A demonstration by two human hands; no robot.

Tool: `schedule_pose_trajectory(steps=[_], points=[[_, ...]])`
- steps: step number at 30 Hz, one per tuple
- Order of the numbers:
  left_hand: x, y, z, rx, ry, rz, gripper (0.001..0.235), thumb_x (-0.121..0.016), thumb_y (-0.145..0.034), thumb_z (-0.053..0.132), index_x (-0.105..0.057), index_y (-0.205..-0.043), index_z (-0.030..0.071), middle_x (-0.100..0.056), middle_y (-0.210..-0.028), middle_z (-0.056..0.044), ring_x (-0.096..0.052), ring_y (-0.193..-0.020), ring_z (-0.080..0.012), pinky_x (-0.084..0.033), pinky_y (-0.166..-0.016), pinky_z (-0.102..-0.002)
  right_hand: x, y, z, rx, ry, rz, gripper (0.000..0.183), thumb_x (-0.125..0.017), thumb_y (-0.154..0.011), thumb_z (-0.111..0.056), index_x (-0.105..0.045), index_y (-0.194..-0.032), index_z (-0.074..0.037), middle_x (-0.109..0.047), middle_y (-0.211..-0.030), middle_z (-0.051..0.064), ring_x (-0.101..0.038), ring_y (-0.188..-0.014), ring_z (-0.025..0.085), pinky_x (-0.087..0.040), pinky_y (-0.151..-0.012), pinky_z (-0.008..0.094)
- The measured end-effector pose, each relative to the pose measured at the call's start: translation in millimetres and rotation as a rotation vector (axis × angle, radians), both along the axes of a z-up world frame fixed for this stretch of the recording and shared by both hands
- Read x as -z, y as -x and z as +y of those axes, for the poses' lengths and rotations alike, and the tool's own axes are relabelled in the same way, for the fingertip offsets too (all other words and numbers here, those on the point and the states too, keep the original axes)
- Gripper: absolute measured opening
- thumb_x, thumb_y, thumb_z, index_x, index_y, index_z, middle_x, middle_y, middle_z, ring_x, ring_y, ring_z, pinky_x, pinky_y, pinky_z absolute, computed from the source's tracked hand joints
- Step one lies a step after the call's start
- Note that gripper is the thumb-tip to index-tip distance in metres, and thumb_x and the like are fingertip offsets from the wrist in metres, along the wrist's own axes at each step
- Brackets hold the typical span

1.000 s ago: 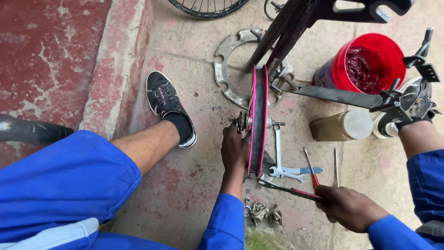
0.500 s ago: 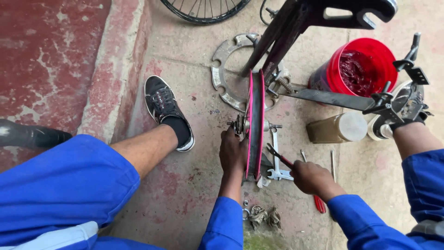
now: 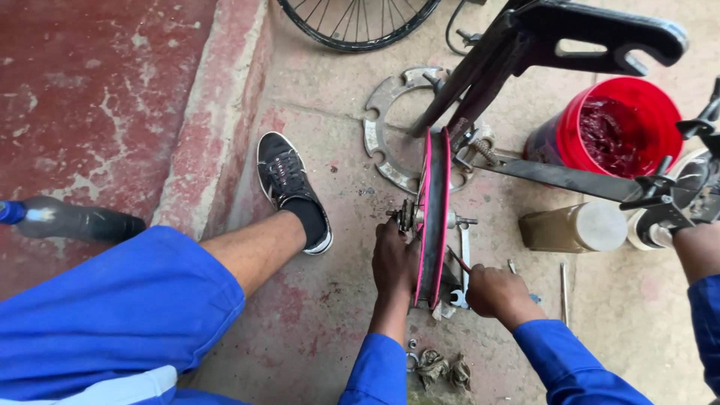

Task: The person sits on the ground and uses a wrench to tighten the axle nuts on a pink bicycle wheel. They then use a rag to wipe grease from their hands and the wheel hub.

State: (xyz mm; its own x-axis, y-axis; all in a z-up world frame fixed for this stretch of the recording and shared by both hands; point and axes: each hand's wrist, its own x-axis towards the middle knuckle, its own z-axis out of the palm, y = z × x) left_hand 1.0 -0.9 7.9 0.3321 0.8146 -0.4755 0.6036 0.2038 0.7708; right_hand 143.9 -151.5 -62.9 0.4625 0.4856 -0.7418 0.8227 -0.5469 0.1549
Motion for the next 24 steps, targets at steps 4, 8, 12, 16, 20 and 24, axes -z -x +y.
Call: schedule_pose_trajectory(steps=[4, 8, 12, 16, 20, 24], points=[[2.8, -3.7, -1.0, -0.001, 0.044, 0.018, 0.039, -0.063, -0.08, 0.044, -0.06, -0.1, 0.011, -0.056, -0.096, -0.01, -0.065, -0.099, -0.04, -0.051, -0.088, -0.056, -49.2, 9.4, 13.2, 0.262, -0.084, 0.16, 0.058, -0.029, -0.096, -0.045, -0.06, -0.117, -0.001, -0.072, -0.107, 0.025, -0.067, -0.11, 0.042, -0.053, -0.091, 0.056], [4.0, -0.6, 0.1, -0.004, 0.033, 0.021, 0.031, -0.06, -0.078, 0.031, -0.058, -0.098, 0.008, -0.056, -0.096, -0.012, -0.065, -0.099, -0.0417, -0.05, -0.088, -0.057, -45.4, 11.4, 0.6, 0.793, -0.367, 0.319, 0.056, -0.035, -0.1, -0.045, -0.063, -0.112, 0.002, -0.064, -0.081, 0.021, -0.062, -0.075, 0.036, -0.049, -0.063, 0.045], [-2.3, -1.3, 0.3, -0.009, 0.03, 0.027, 0.031, -0.06, -0.076, 0.03, -0.057, -0.098, 0.008, -0.056, -0.096, -0.011, -0.065, -0.099, -0.0408, -0.051, -0.088, -0.057, -68.4, 25.7, 8.9, 1.33, -0.699, 0.588, 0.023, -0.049, -0.092, -0.007, -0.053, -0.107, 0.01, -0.056, -0.07, 0.02, -0.056, -0.054, 0.027, -0.044, -0.045, 0.033], [4.3, -2.7, 1.5, 0.0, 0.033, 0.039, 0.035, -0.061, -0.078, 0.038, -0.06, -0.099, 0.01, -0.058, -0.096, -0.01, -0.065, -0.101, -0.0395, -0.051, -0.089, -0.056, -66.6, 30.5, 24.4, 1.43, -0.856, 0.616, 0.021, -0.046, -0.087, -0.003, -0.053, -0.104, 0.007, -0.055, -0.065, 0.018, -0.053, -0.05, 0.025, -0.039, -0.042, 0.029], [0.1, -1.8, 3.4, 0.002, 0.055, 0.012, 0.038, -0.06, -0.082, 0.037, -0.06, -0.105, 0.007, -0.059, -0.101, -0.014, -0.064, -0.104, -0.0421, -0.049, -0.092, -0.056, -39.7, 23.8, 23.2, 1.525, -0.939, 0.704, 0.03, -0.041, -0.085, 0.0, -0.055, -0.111, -0.003, -0.061, -0.067, 0.014, -0.062, -0.054, 0.021, -0.039, -0.043, 0.022], [-5.6, -1.1, 0.6, -0.014, 0.072, 0.014, 0.039, -0.057, -0.081, 0.035, -0.059, -0.11, 0.009, -0.059, -0.105, -0.015, -0.062, -0.109, -0.041, -0.048, -0.095, -0.057, 7.0, 22.8, 1.9, 1.549, -0.93, 0.771, 0.027, -0.038, -0.078, -0.001, -0.057, -0.097, -0.005, -0.057, -0.064, 0.011, -0.059, -0.054, 0.022, -0.038, -0.046, 0.022]])
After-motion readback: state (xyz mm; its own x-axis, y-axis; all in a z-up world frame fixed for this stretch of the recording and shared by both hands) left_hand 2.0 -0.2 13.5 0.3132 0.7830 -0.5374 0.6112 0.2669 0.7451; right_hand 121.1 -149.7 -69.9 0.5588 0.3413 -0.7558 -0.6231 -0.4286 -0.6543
